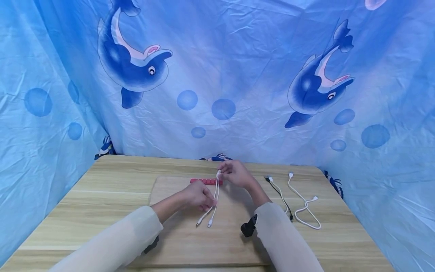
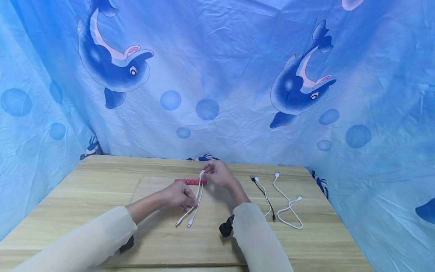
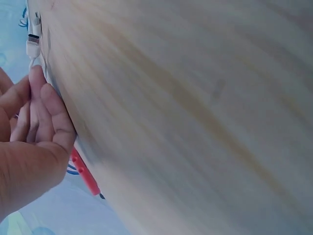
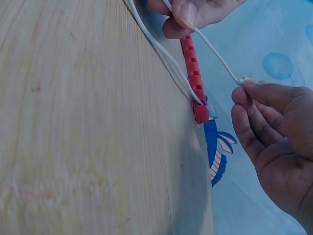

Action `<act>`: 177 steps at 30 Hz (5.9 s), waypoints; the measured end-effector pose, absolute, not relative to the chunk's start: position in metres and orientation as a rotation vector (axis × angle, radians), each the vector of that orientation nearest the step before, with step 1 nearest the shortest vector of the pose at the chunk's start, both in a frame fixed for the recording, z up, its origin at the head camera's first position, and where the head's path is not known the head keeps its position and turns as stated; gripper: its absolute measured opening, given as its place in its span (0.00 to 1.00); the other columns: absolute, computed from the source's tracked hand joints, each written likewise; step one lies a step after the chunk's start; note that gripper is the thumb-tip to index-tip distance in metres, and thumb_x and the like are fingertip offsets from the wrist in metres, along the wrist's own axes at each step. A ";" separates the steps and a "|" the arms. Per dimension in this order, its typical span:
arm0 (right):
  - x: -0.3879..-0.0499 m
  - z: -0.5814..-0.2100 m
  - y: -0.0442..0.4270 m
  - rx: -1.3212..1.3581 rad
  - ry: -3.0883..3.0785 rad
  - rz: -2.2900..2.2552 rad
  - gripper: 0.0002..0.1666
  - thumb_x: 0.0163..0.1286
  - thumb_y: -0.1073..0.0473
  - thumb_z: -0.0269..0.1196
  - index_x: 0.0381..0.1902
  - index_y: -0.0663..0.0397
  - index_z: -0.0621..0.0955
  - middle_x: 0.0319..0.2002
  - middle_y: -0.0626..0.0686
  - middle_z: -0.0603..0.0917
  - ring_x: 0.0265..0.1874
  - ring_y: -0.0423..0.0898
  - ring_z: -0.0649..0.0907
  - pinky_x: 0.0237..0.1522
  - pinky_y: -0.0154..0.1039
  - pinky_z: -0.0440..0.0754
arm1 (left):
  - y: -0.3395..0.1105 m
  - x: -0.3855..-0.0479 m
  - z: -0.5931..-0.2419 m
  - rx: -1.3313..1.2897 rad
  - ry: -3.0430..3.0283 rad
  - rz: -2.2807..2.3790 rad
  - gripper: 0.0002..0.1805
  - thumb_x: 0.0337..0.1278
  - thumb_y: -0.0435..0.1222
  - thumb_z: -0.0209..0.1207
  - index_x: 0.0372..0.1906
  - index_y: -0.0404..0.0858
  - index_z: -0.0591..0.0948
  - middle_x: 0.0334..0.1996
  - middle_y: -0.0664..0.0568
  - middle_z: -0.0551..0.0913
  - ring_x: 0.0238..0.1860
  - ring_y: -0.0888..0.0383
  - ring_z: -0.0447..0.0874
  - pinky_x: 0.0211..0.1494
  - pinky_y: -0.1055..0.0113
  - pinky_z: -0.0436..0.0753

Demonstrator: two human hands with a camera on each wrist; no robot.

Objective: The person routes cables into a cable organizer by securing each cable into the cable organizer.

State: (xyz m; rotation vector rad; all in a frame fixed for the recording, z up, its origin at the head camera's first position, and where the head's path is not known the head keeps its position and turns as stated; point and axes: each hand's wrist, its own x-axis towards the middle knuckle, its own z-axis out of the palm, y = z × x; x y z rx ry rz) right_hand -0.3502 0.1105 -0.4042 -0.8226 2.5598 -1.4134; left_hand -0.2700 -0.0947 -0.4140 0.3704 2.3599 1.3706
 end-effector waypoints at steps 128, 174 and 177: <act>-0.373 -0.393 0.153 -0.815 2.959 -0.788 0.11 0.71 0.68 0.65 0.49 0.68 0.86 0.44 0.60 0.89 0.46 0.54 0.88 0.53 0.46 0.85 | -0.083 -0.275 -0.408 0.103 2.445 1.300 0.03 0.57 0.28 0.71 0.30 0.34 0.88 0.22 0.48 0.88 0.22 0.59 0.87 0.29 0.69 0.85; -0.366 -0.446 0.278 -0.392 3.058 -0.982 0.16 0.70 0.72 0.60 0.54 0.74 0.80 0.44 0.67 0.86 0.47 0.65 0.84 0.50 0.54 0.84 | -0.084 -0.275 -0.406 0.107 2.411 1.276 0.02 0.58 0.28 0.70 0.32 0.32 0.88 0.22 0.47 0.88 0.26 0.57 0.89 0.32 0.65 0.87; -0.368 -0.446 0.275 -0.359 3.048 -0.948 0.18 0.71 0.72 0.59 0.58 0.76 0.78 0.47 0.69 0.85 0.50 0.66 0.83 0.53 0.57 0.83 | -0.085 -0.275 -0.405 0.090 2.408 1.275 0.03 0.59 0.28 0.69 0.31 0.34 0.88 0.22 0.47 0.88 0.26 0.57 0.89 0.32 0.66 0.87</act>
